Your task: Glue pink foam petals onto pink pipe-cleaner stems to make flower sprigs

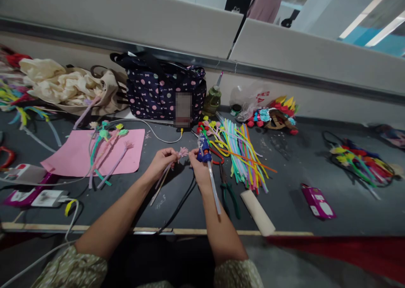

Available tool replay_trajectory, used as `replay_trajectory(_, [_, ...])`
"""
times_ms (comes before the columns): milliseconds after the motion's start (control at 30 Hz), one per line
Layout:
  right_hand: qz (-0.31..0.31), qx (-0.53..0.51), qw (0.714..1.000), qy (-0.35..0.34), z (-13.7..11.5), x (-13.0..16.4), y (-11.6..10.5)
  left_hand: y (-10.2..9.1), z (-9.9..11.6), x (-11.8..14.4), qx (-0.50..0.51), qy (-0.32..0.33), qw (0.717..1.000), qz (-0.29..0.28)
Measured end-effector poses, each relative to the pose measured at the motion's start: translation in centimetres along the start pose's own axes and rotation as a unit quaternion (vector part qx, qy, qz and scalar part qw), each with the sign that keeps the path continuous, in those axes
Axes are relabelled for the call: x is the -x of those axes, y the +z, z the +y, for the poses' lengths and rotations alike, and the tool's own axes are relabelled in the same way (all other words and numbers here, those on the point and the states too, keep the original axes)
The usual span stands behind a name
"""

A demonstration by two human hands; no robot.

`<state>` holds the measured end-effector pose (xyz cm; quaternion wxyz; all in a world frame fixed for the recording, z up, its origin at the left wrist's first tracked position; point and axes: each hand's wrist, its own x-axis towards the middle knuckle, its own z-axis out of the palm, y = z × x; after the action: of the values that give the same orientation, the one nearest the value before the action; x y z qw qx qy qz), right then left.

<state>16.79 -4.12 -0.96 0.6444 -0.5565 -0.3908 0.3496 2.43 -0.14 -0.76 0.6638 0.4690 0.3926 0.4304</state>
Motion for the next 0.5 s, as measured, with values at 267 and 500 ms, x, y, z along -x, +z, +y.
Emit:
replay_trajectory(267, [0.005,0.119,0.992,-0.039,-1.6,0.7,0.0,0.1,-0.2,0.0,-0.021,0.009,1.000,0.002])
replay_trajectory(500, [0.028,0.102,0.992,-0.074,0.4,0.3,0.1,-0.1,-0.5,-0.1,-0.042,0.030,0.999,-0.016])
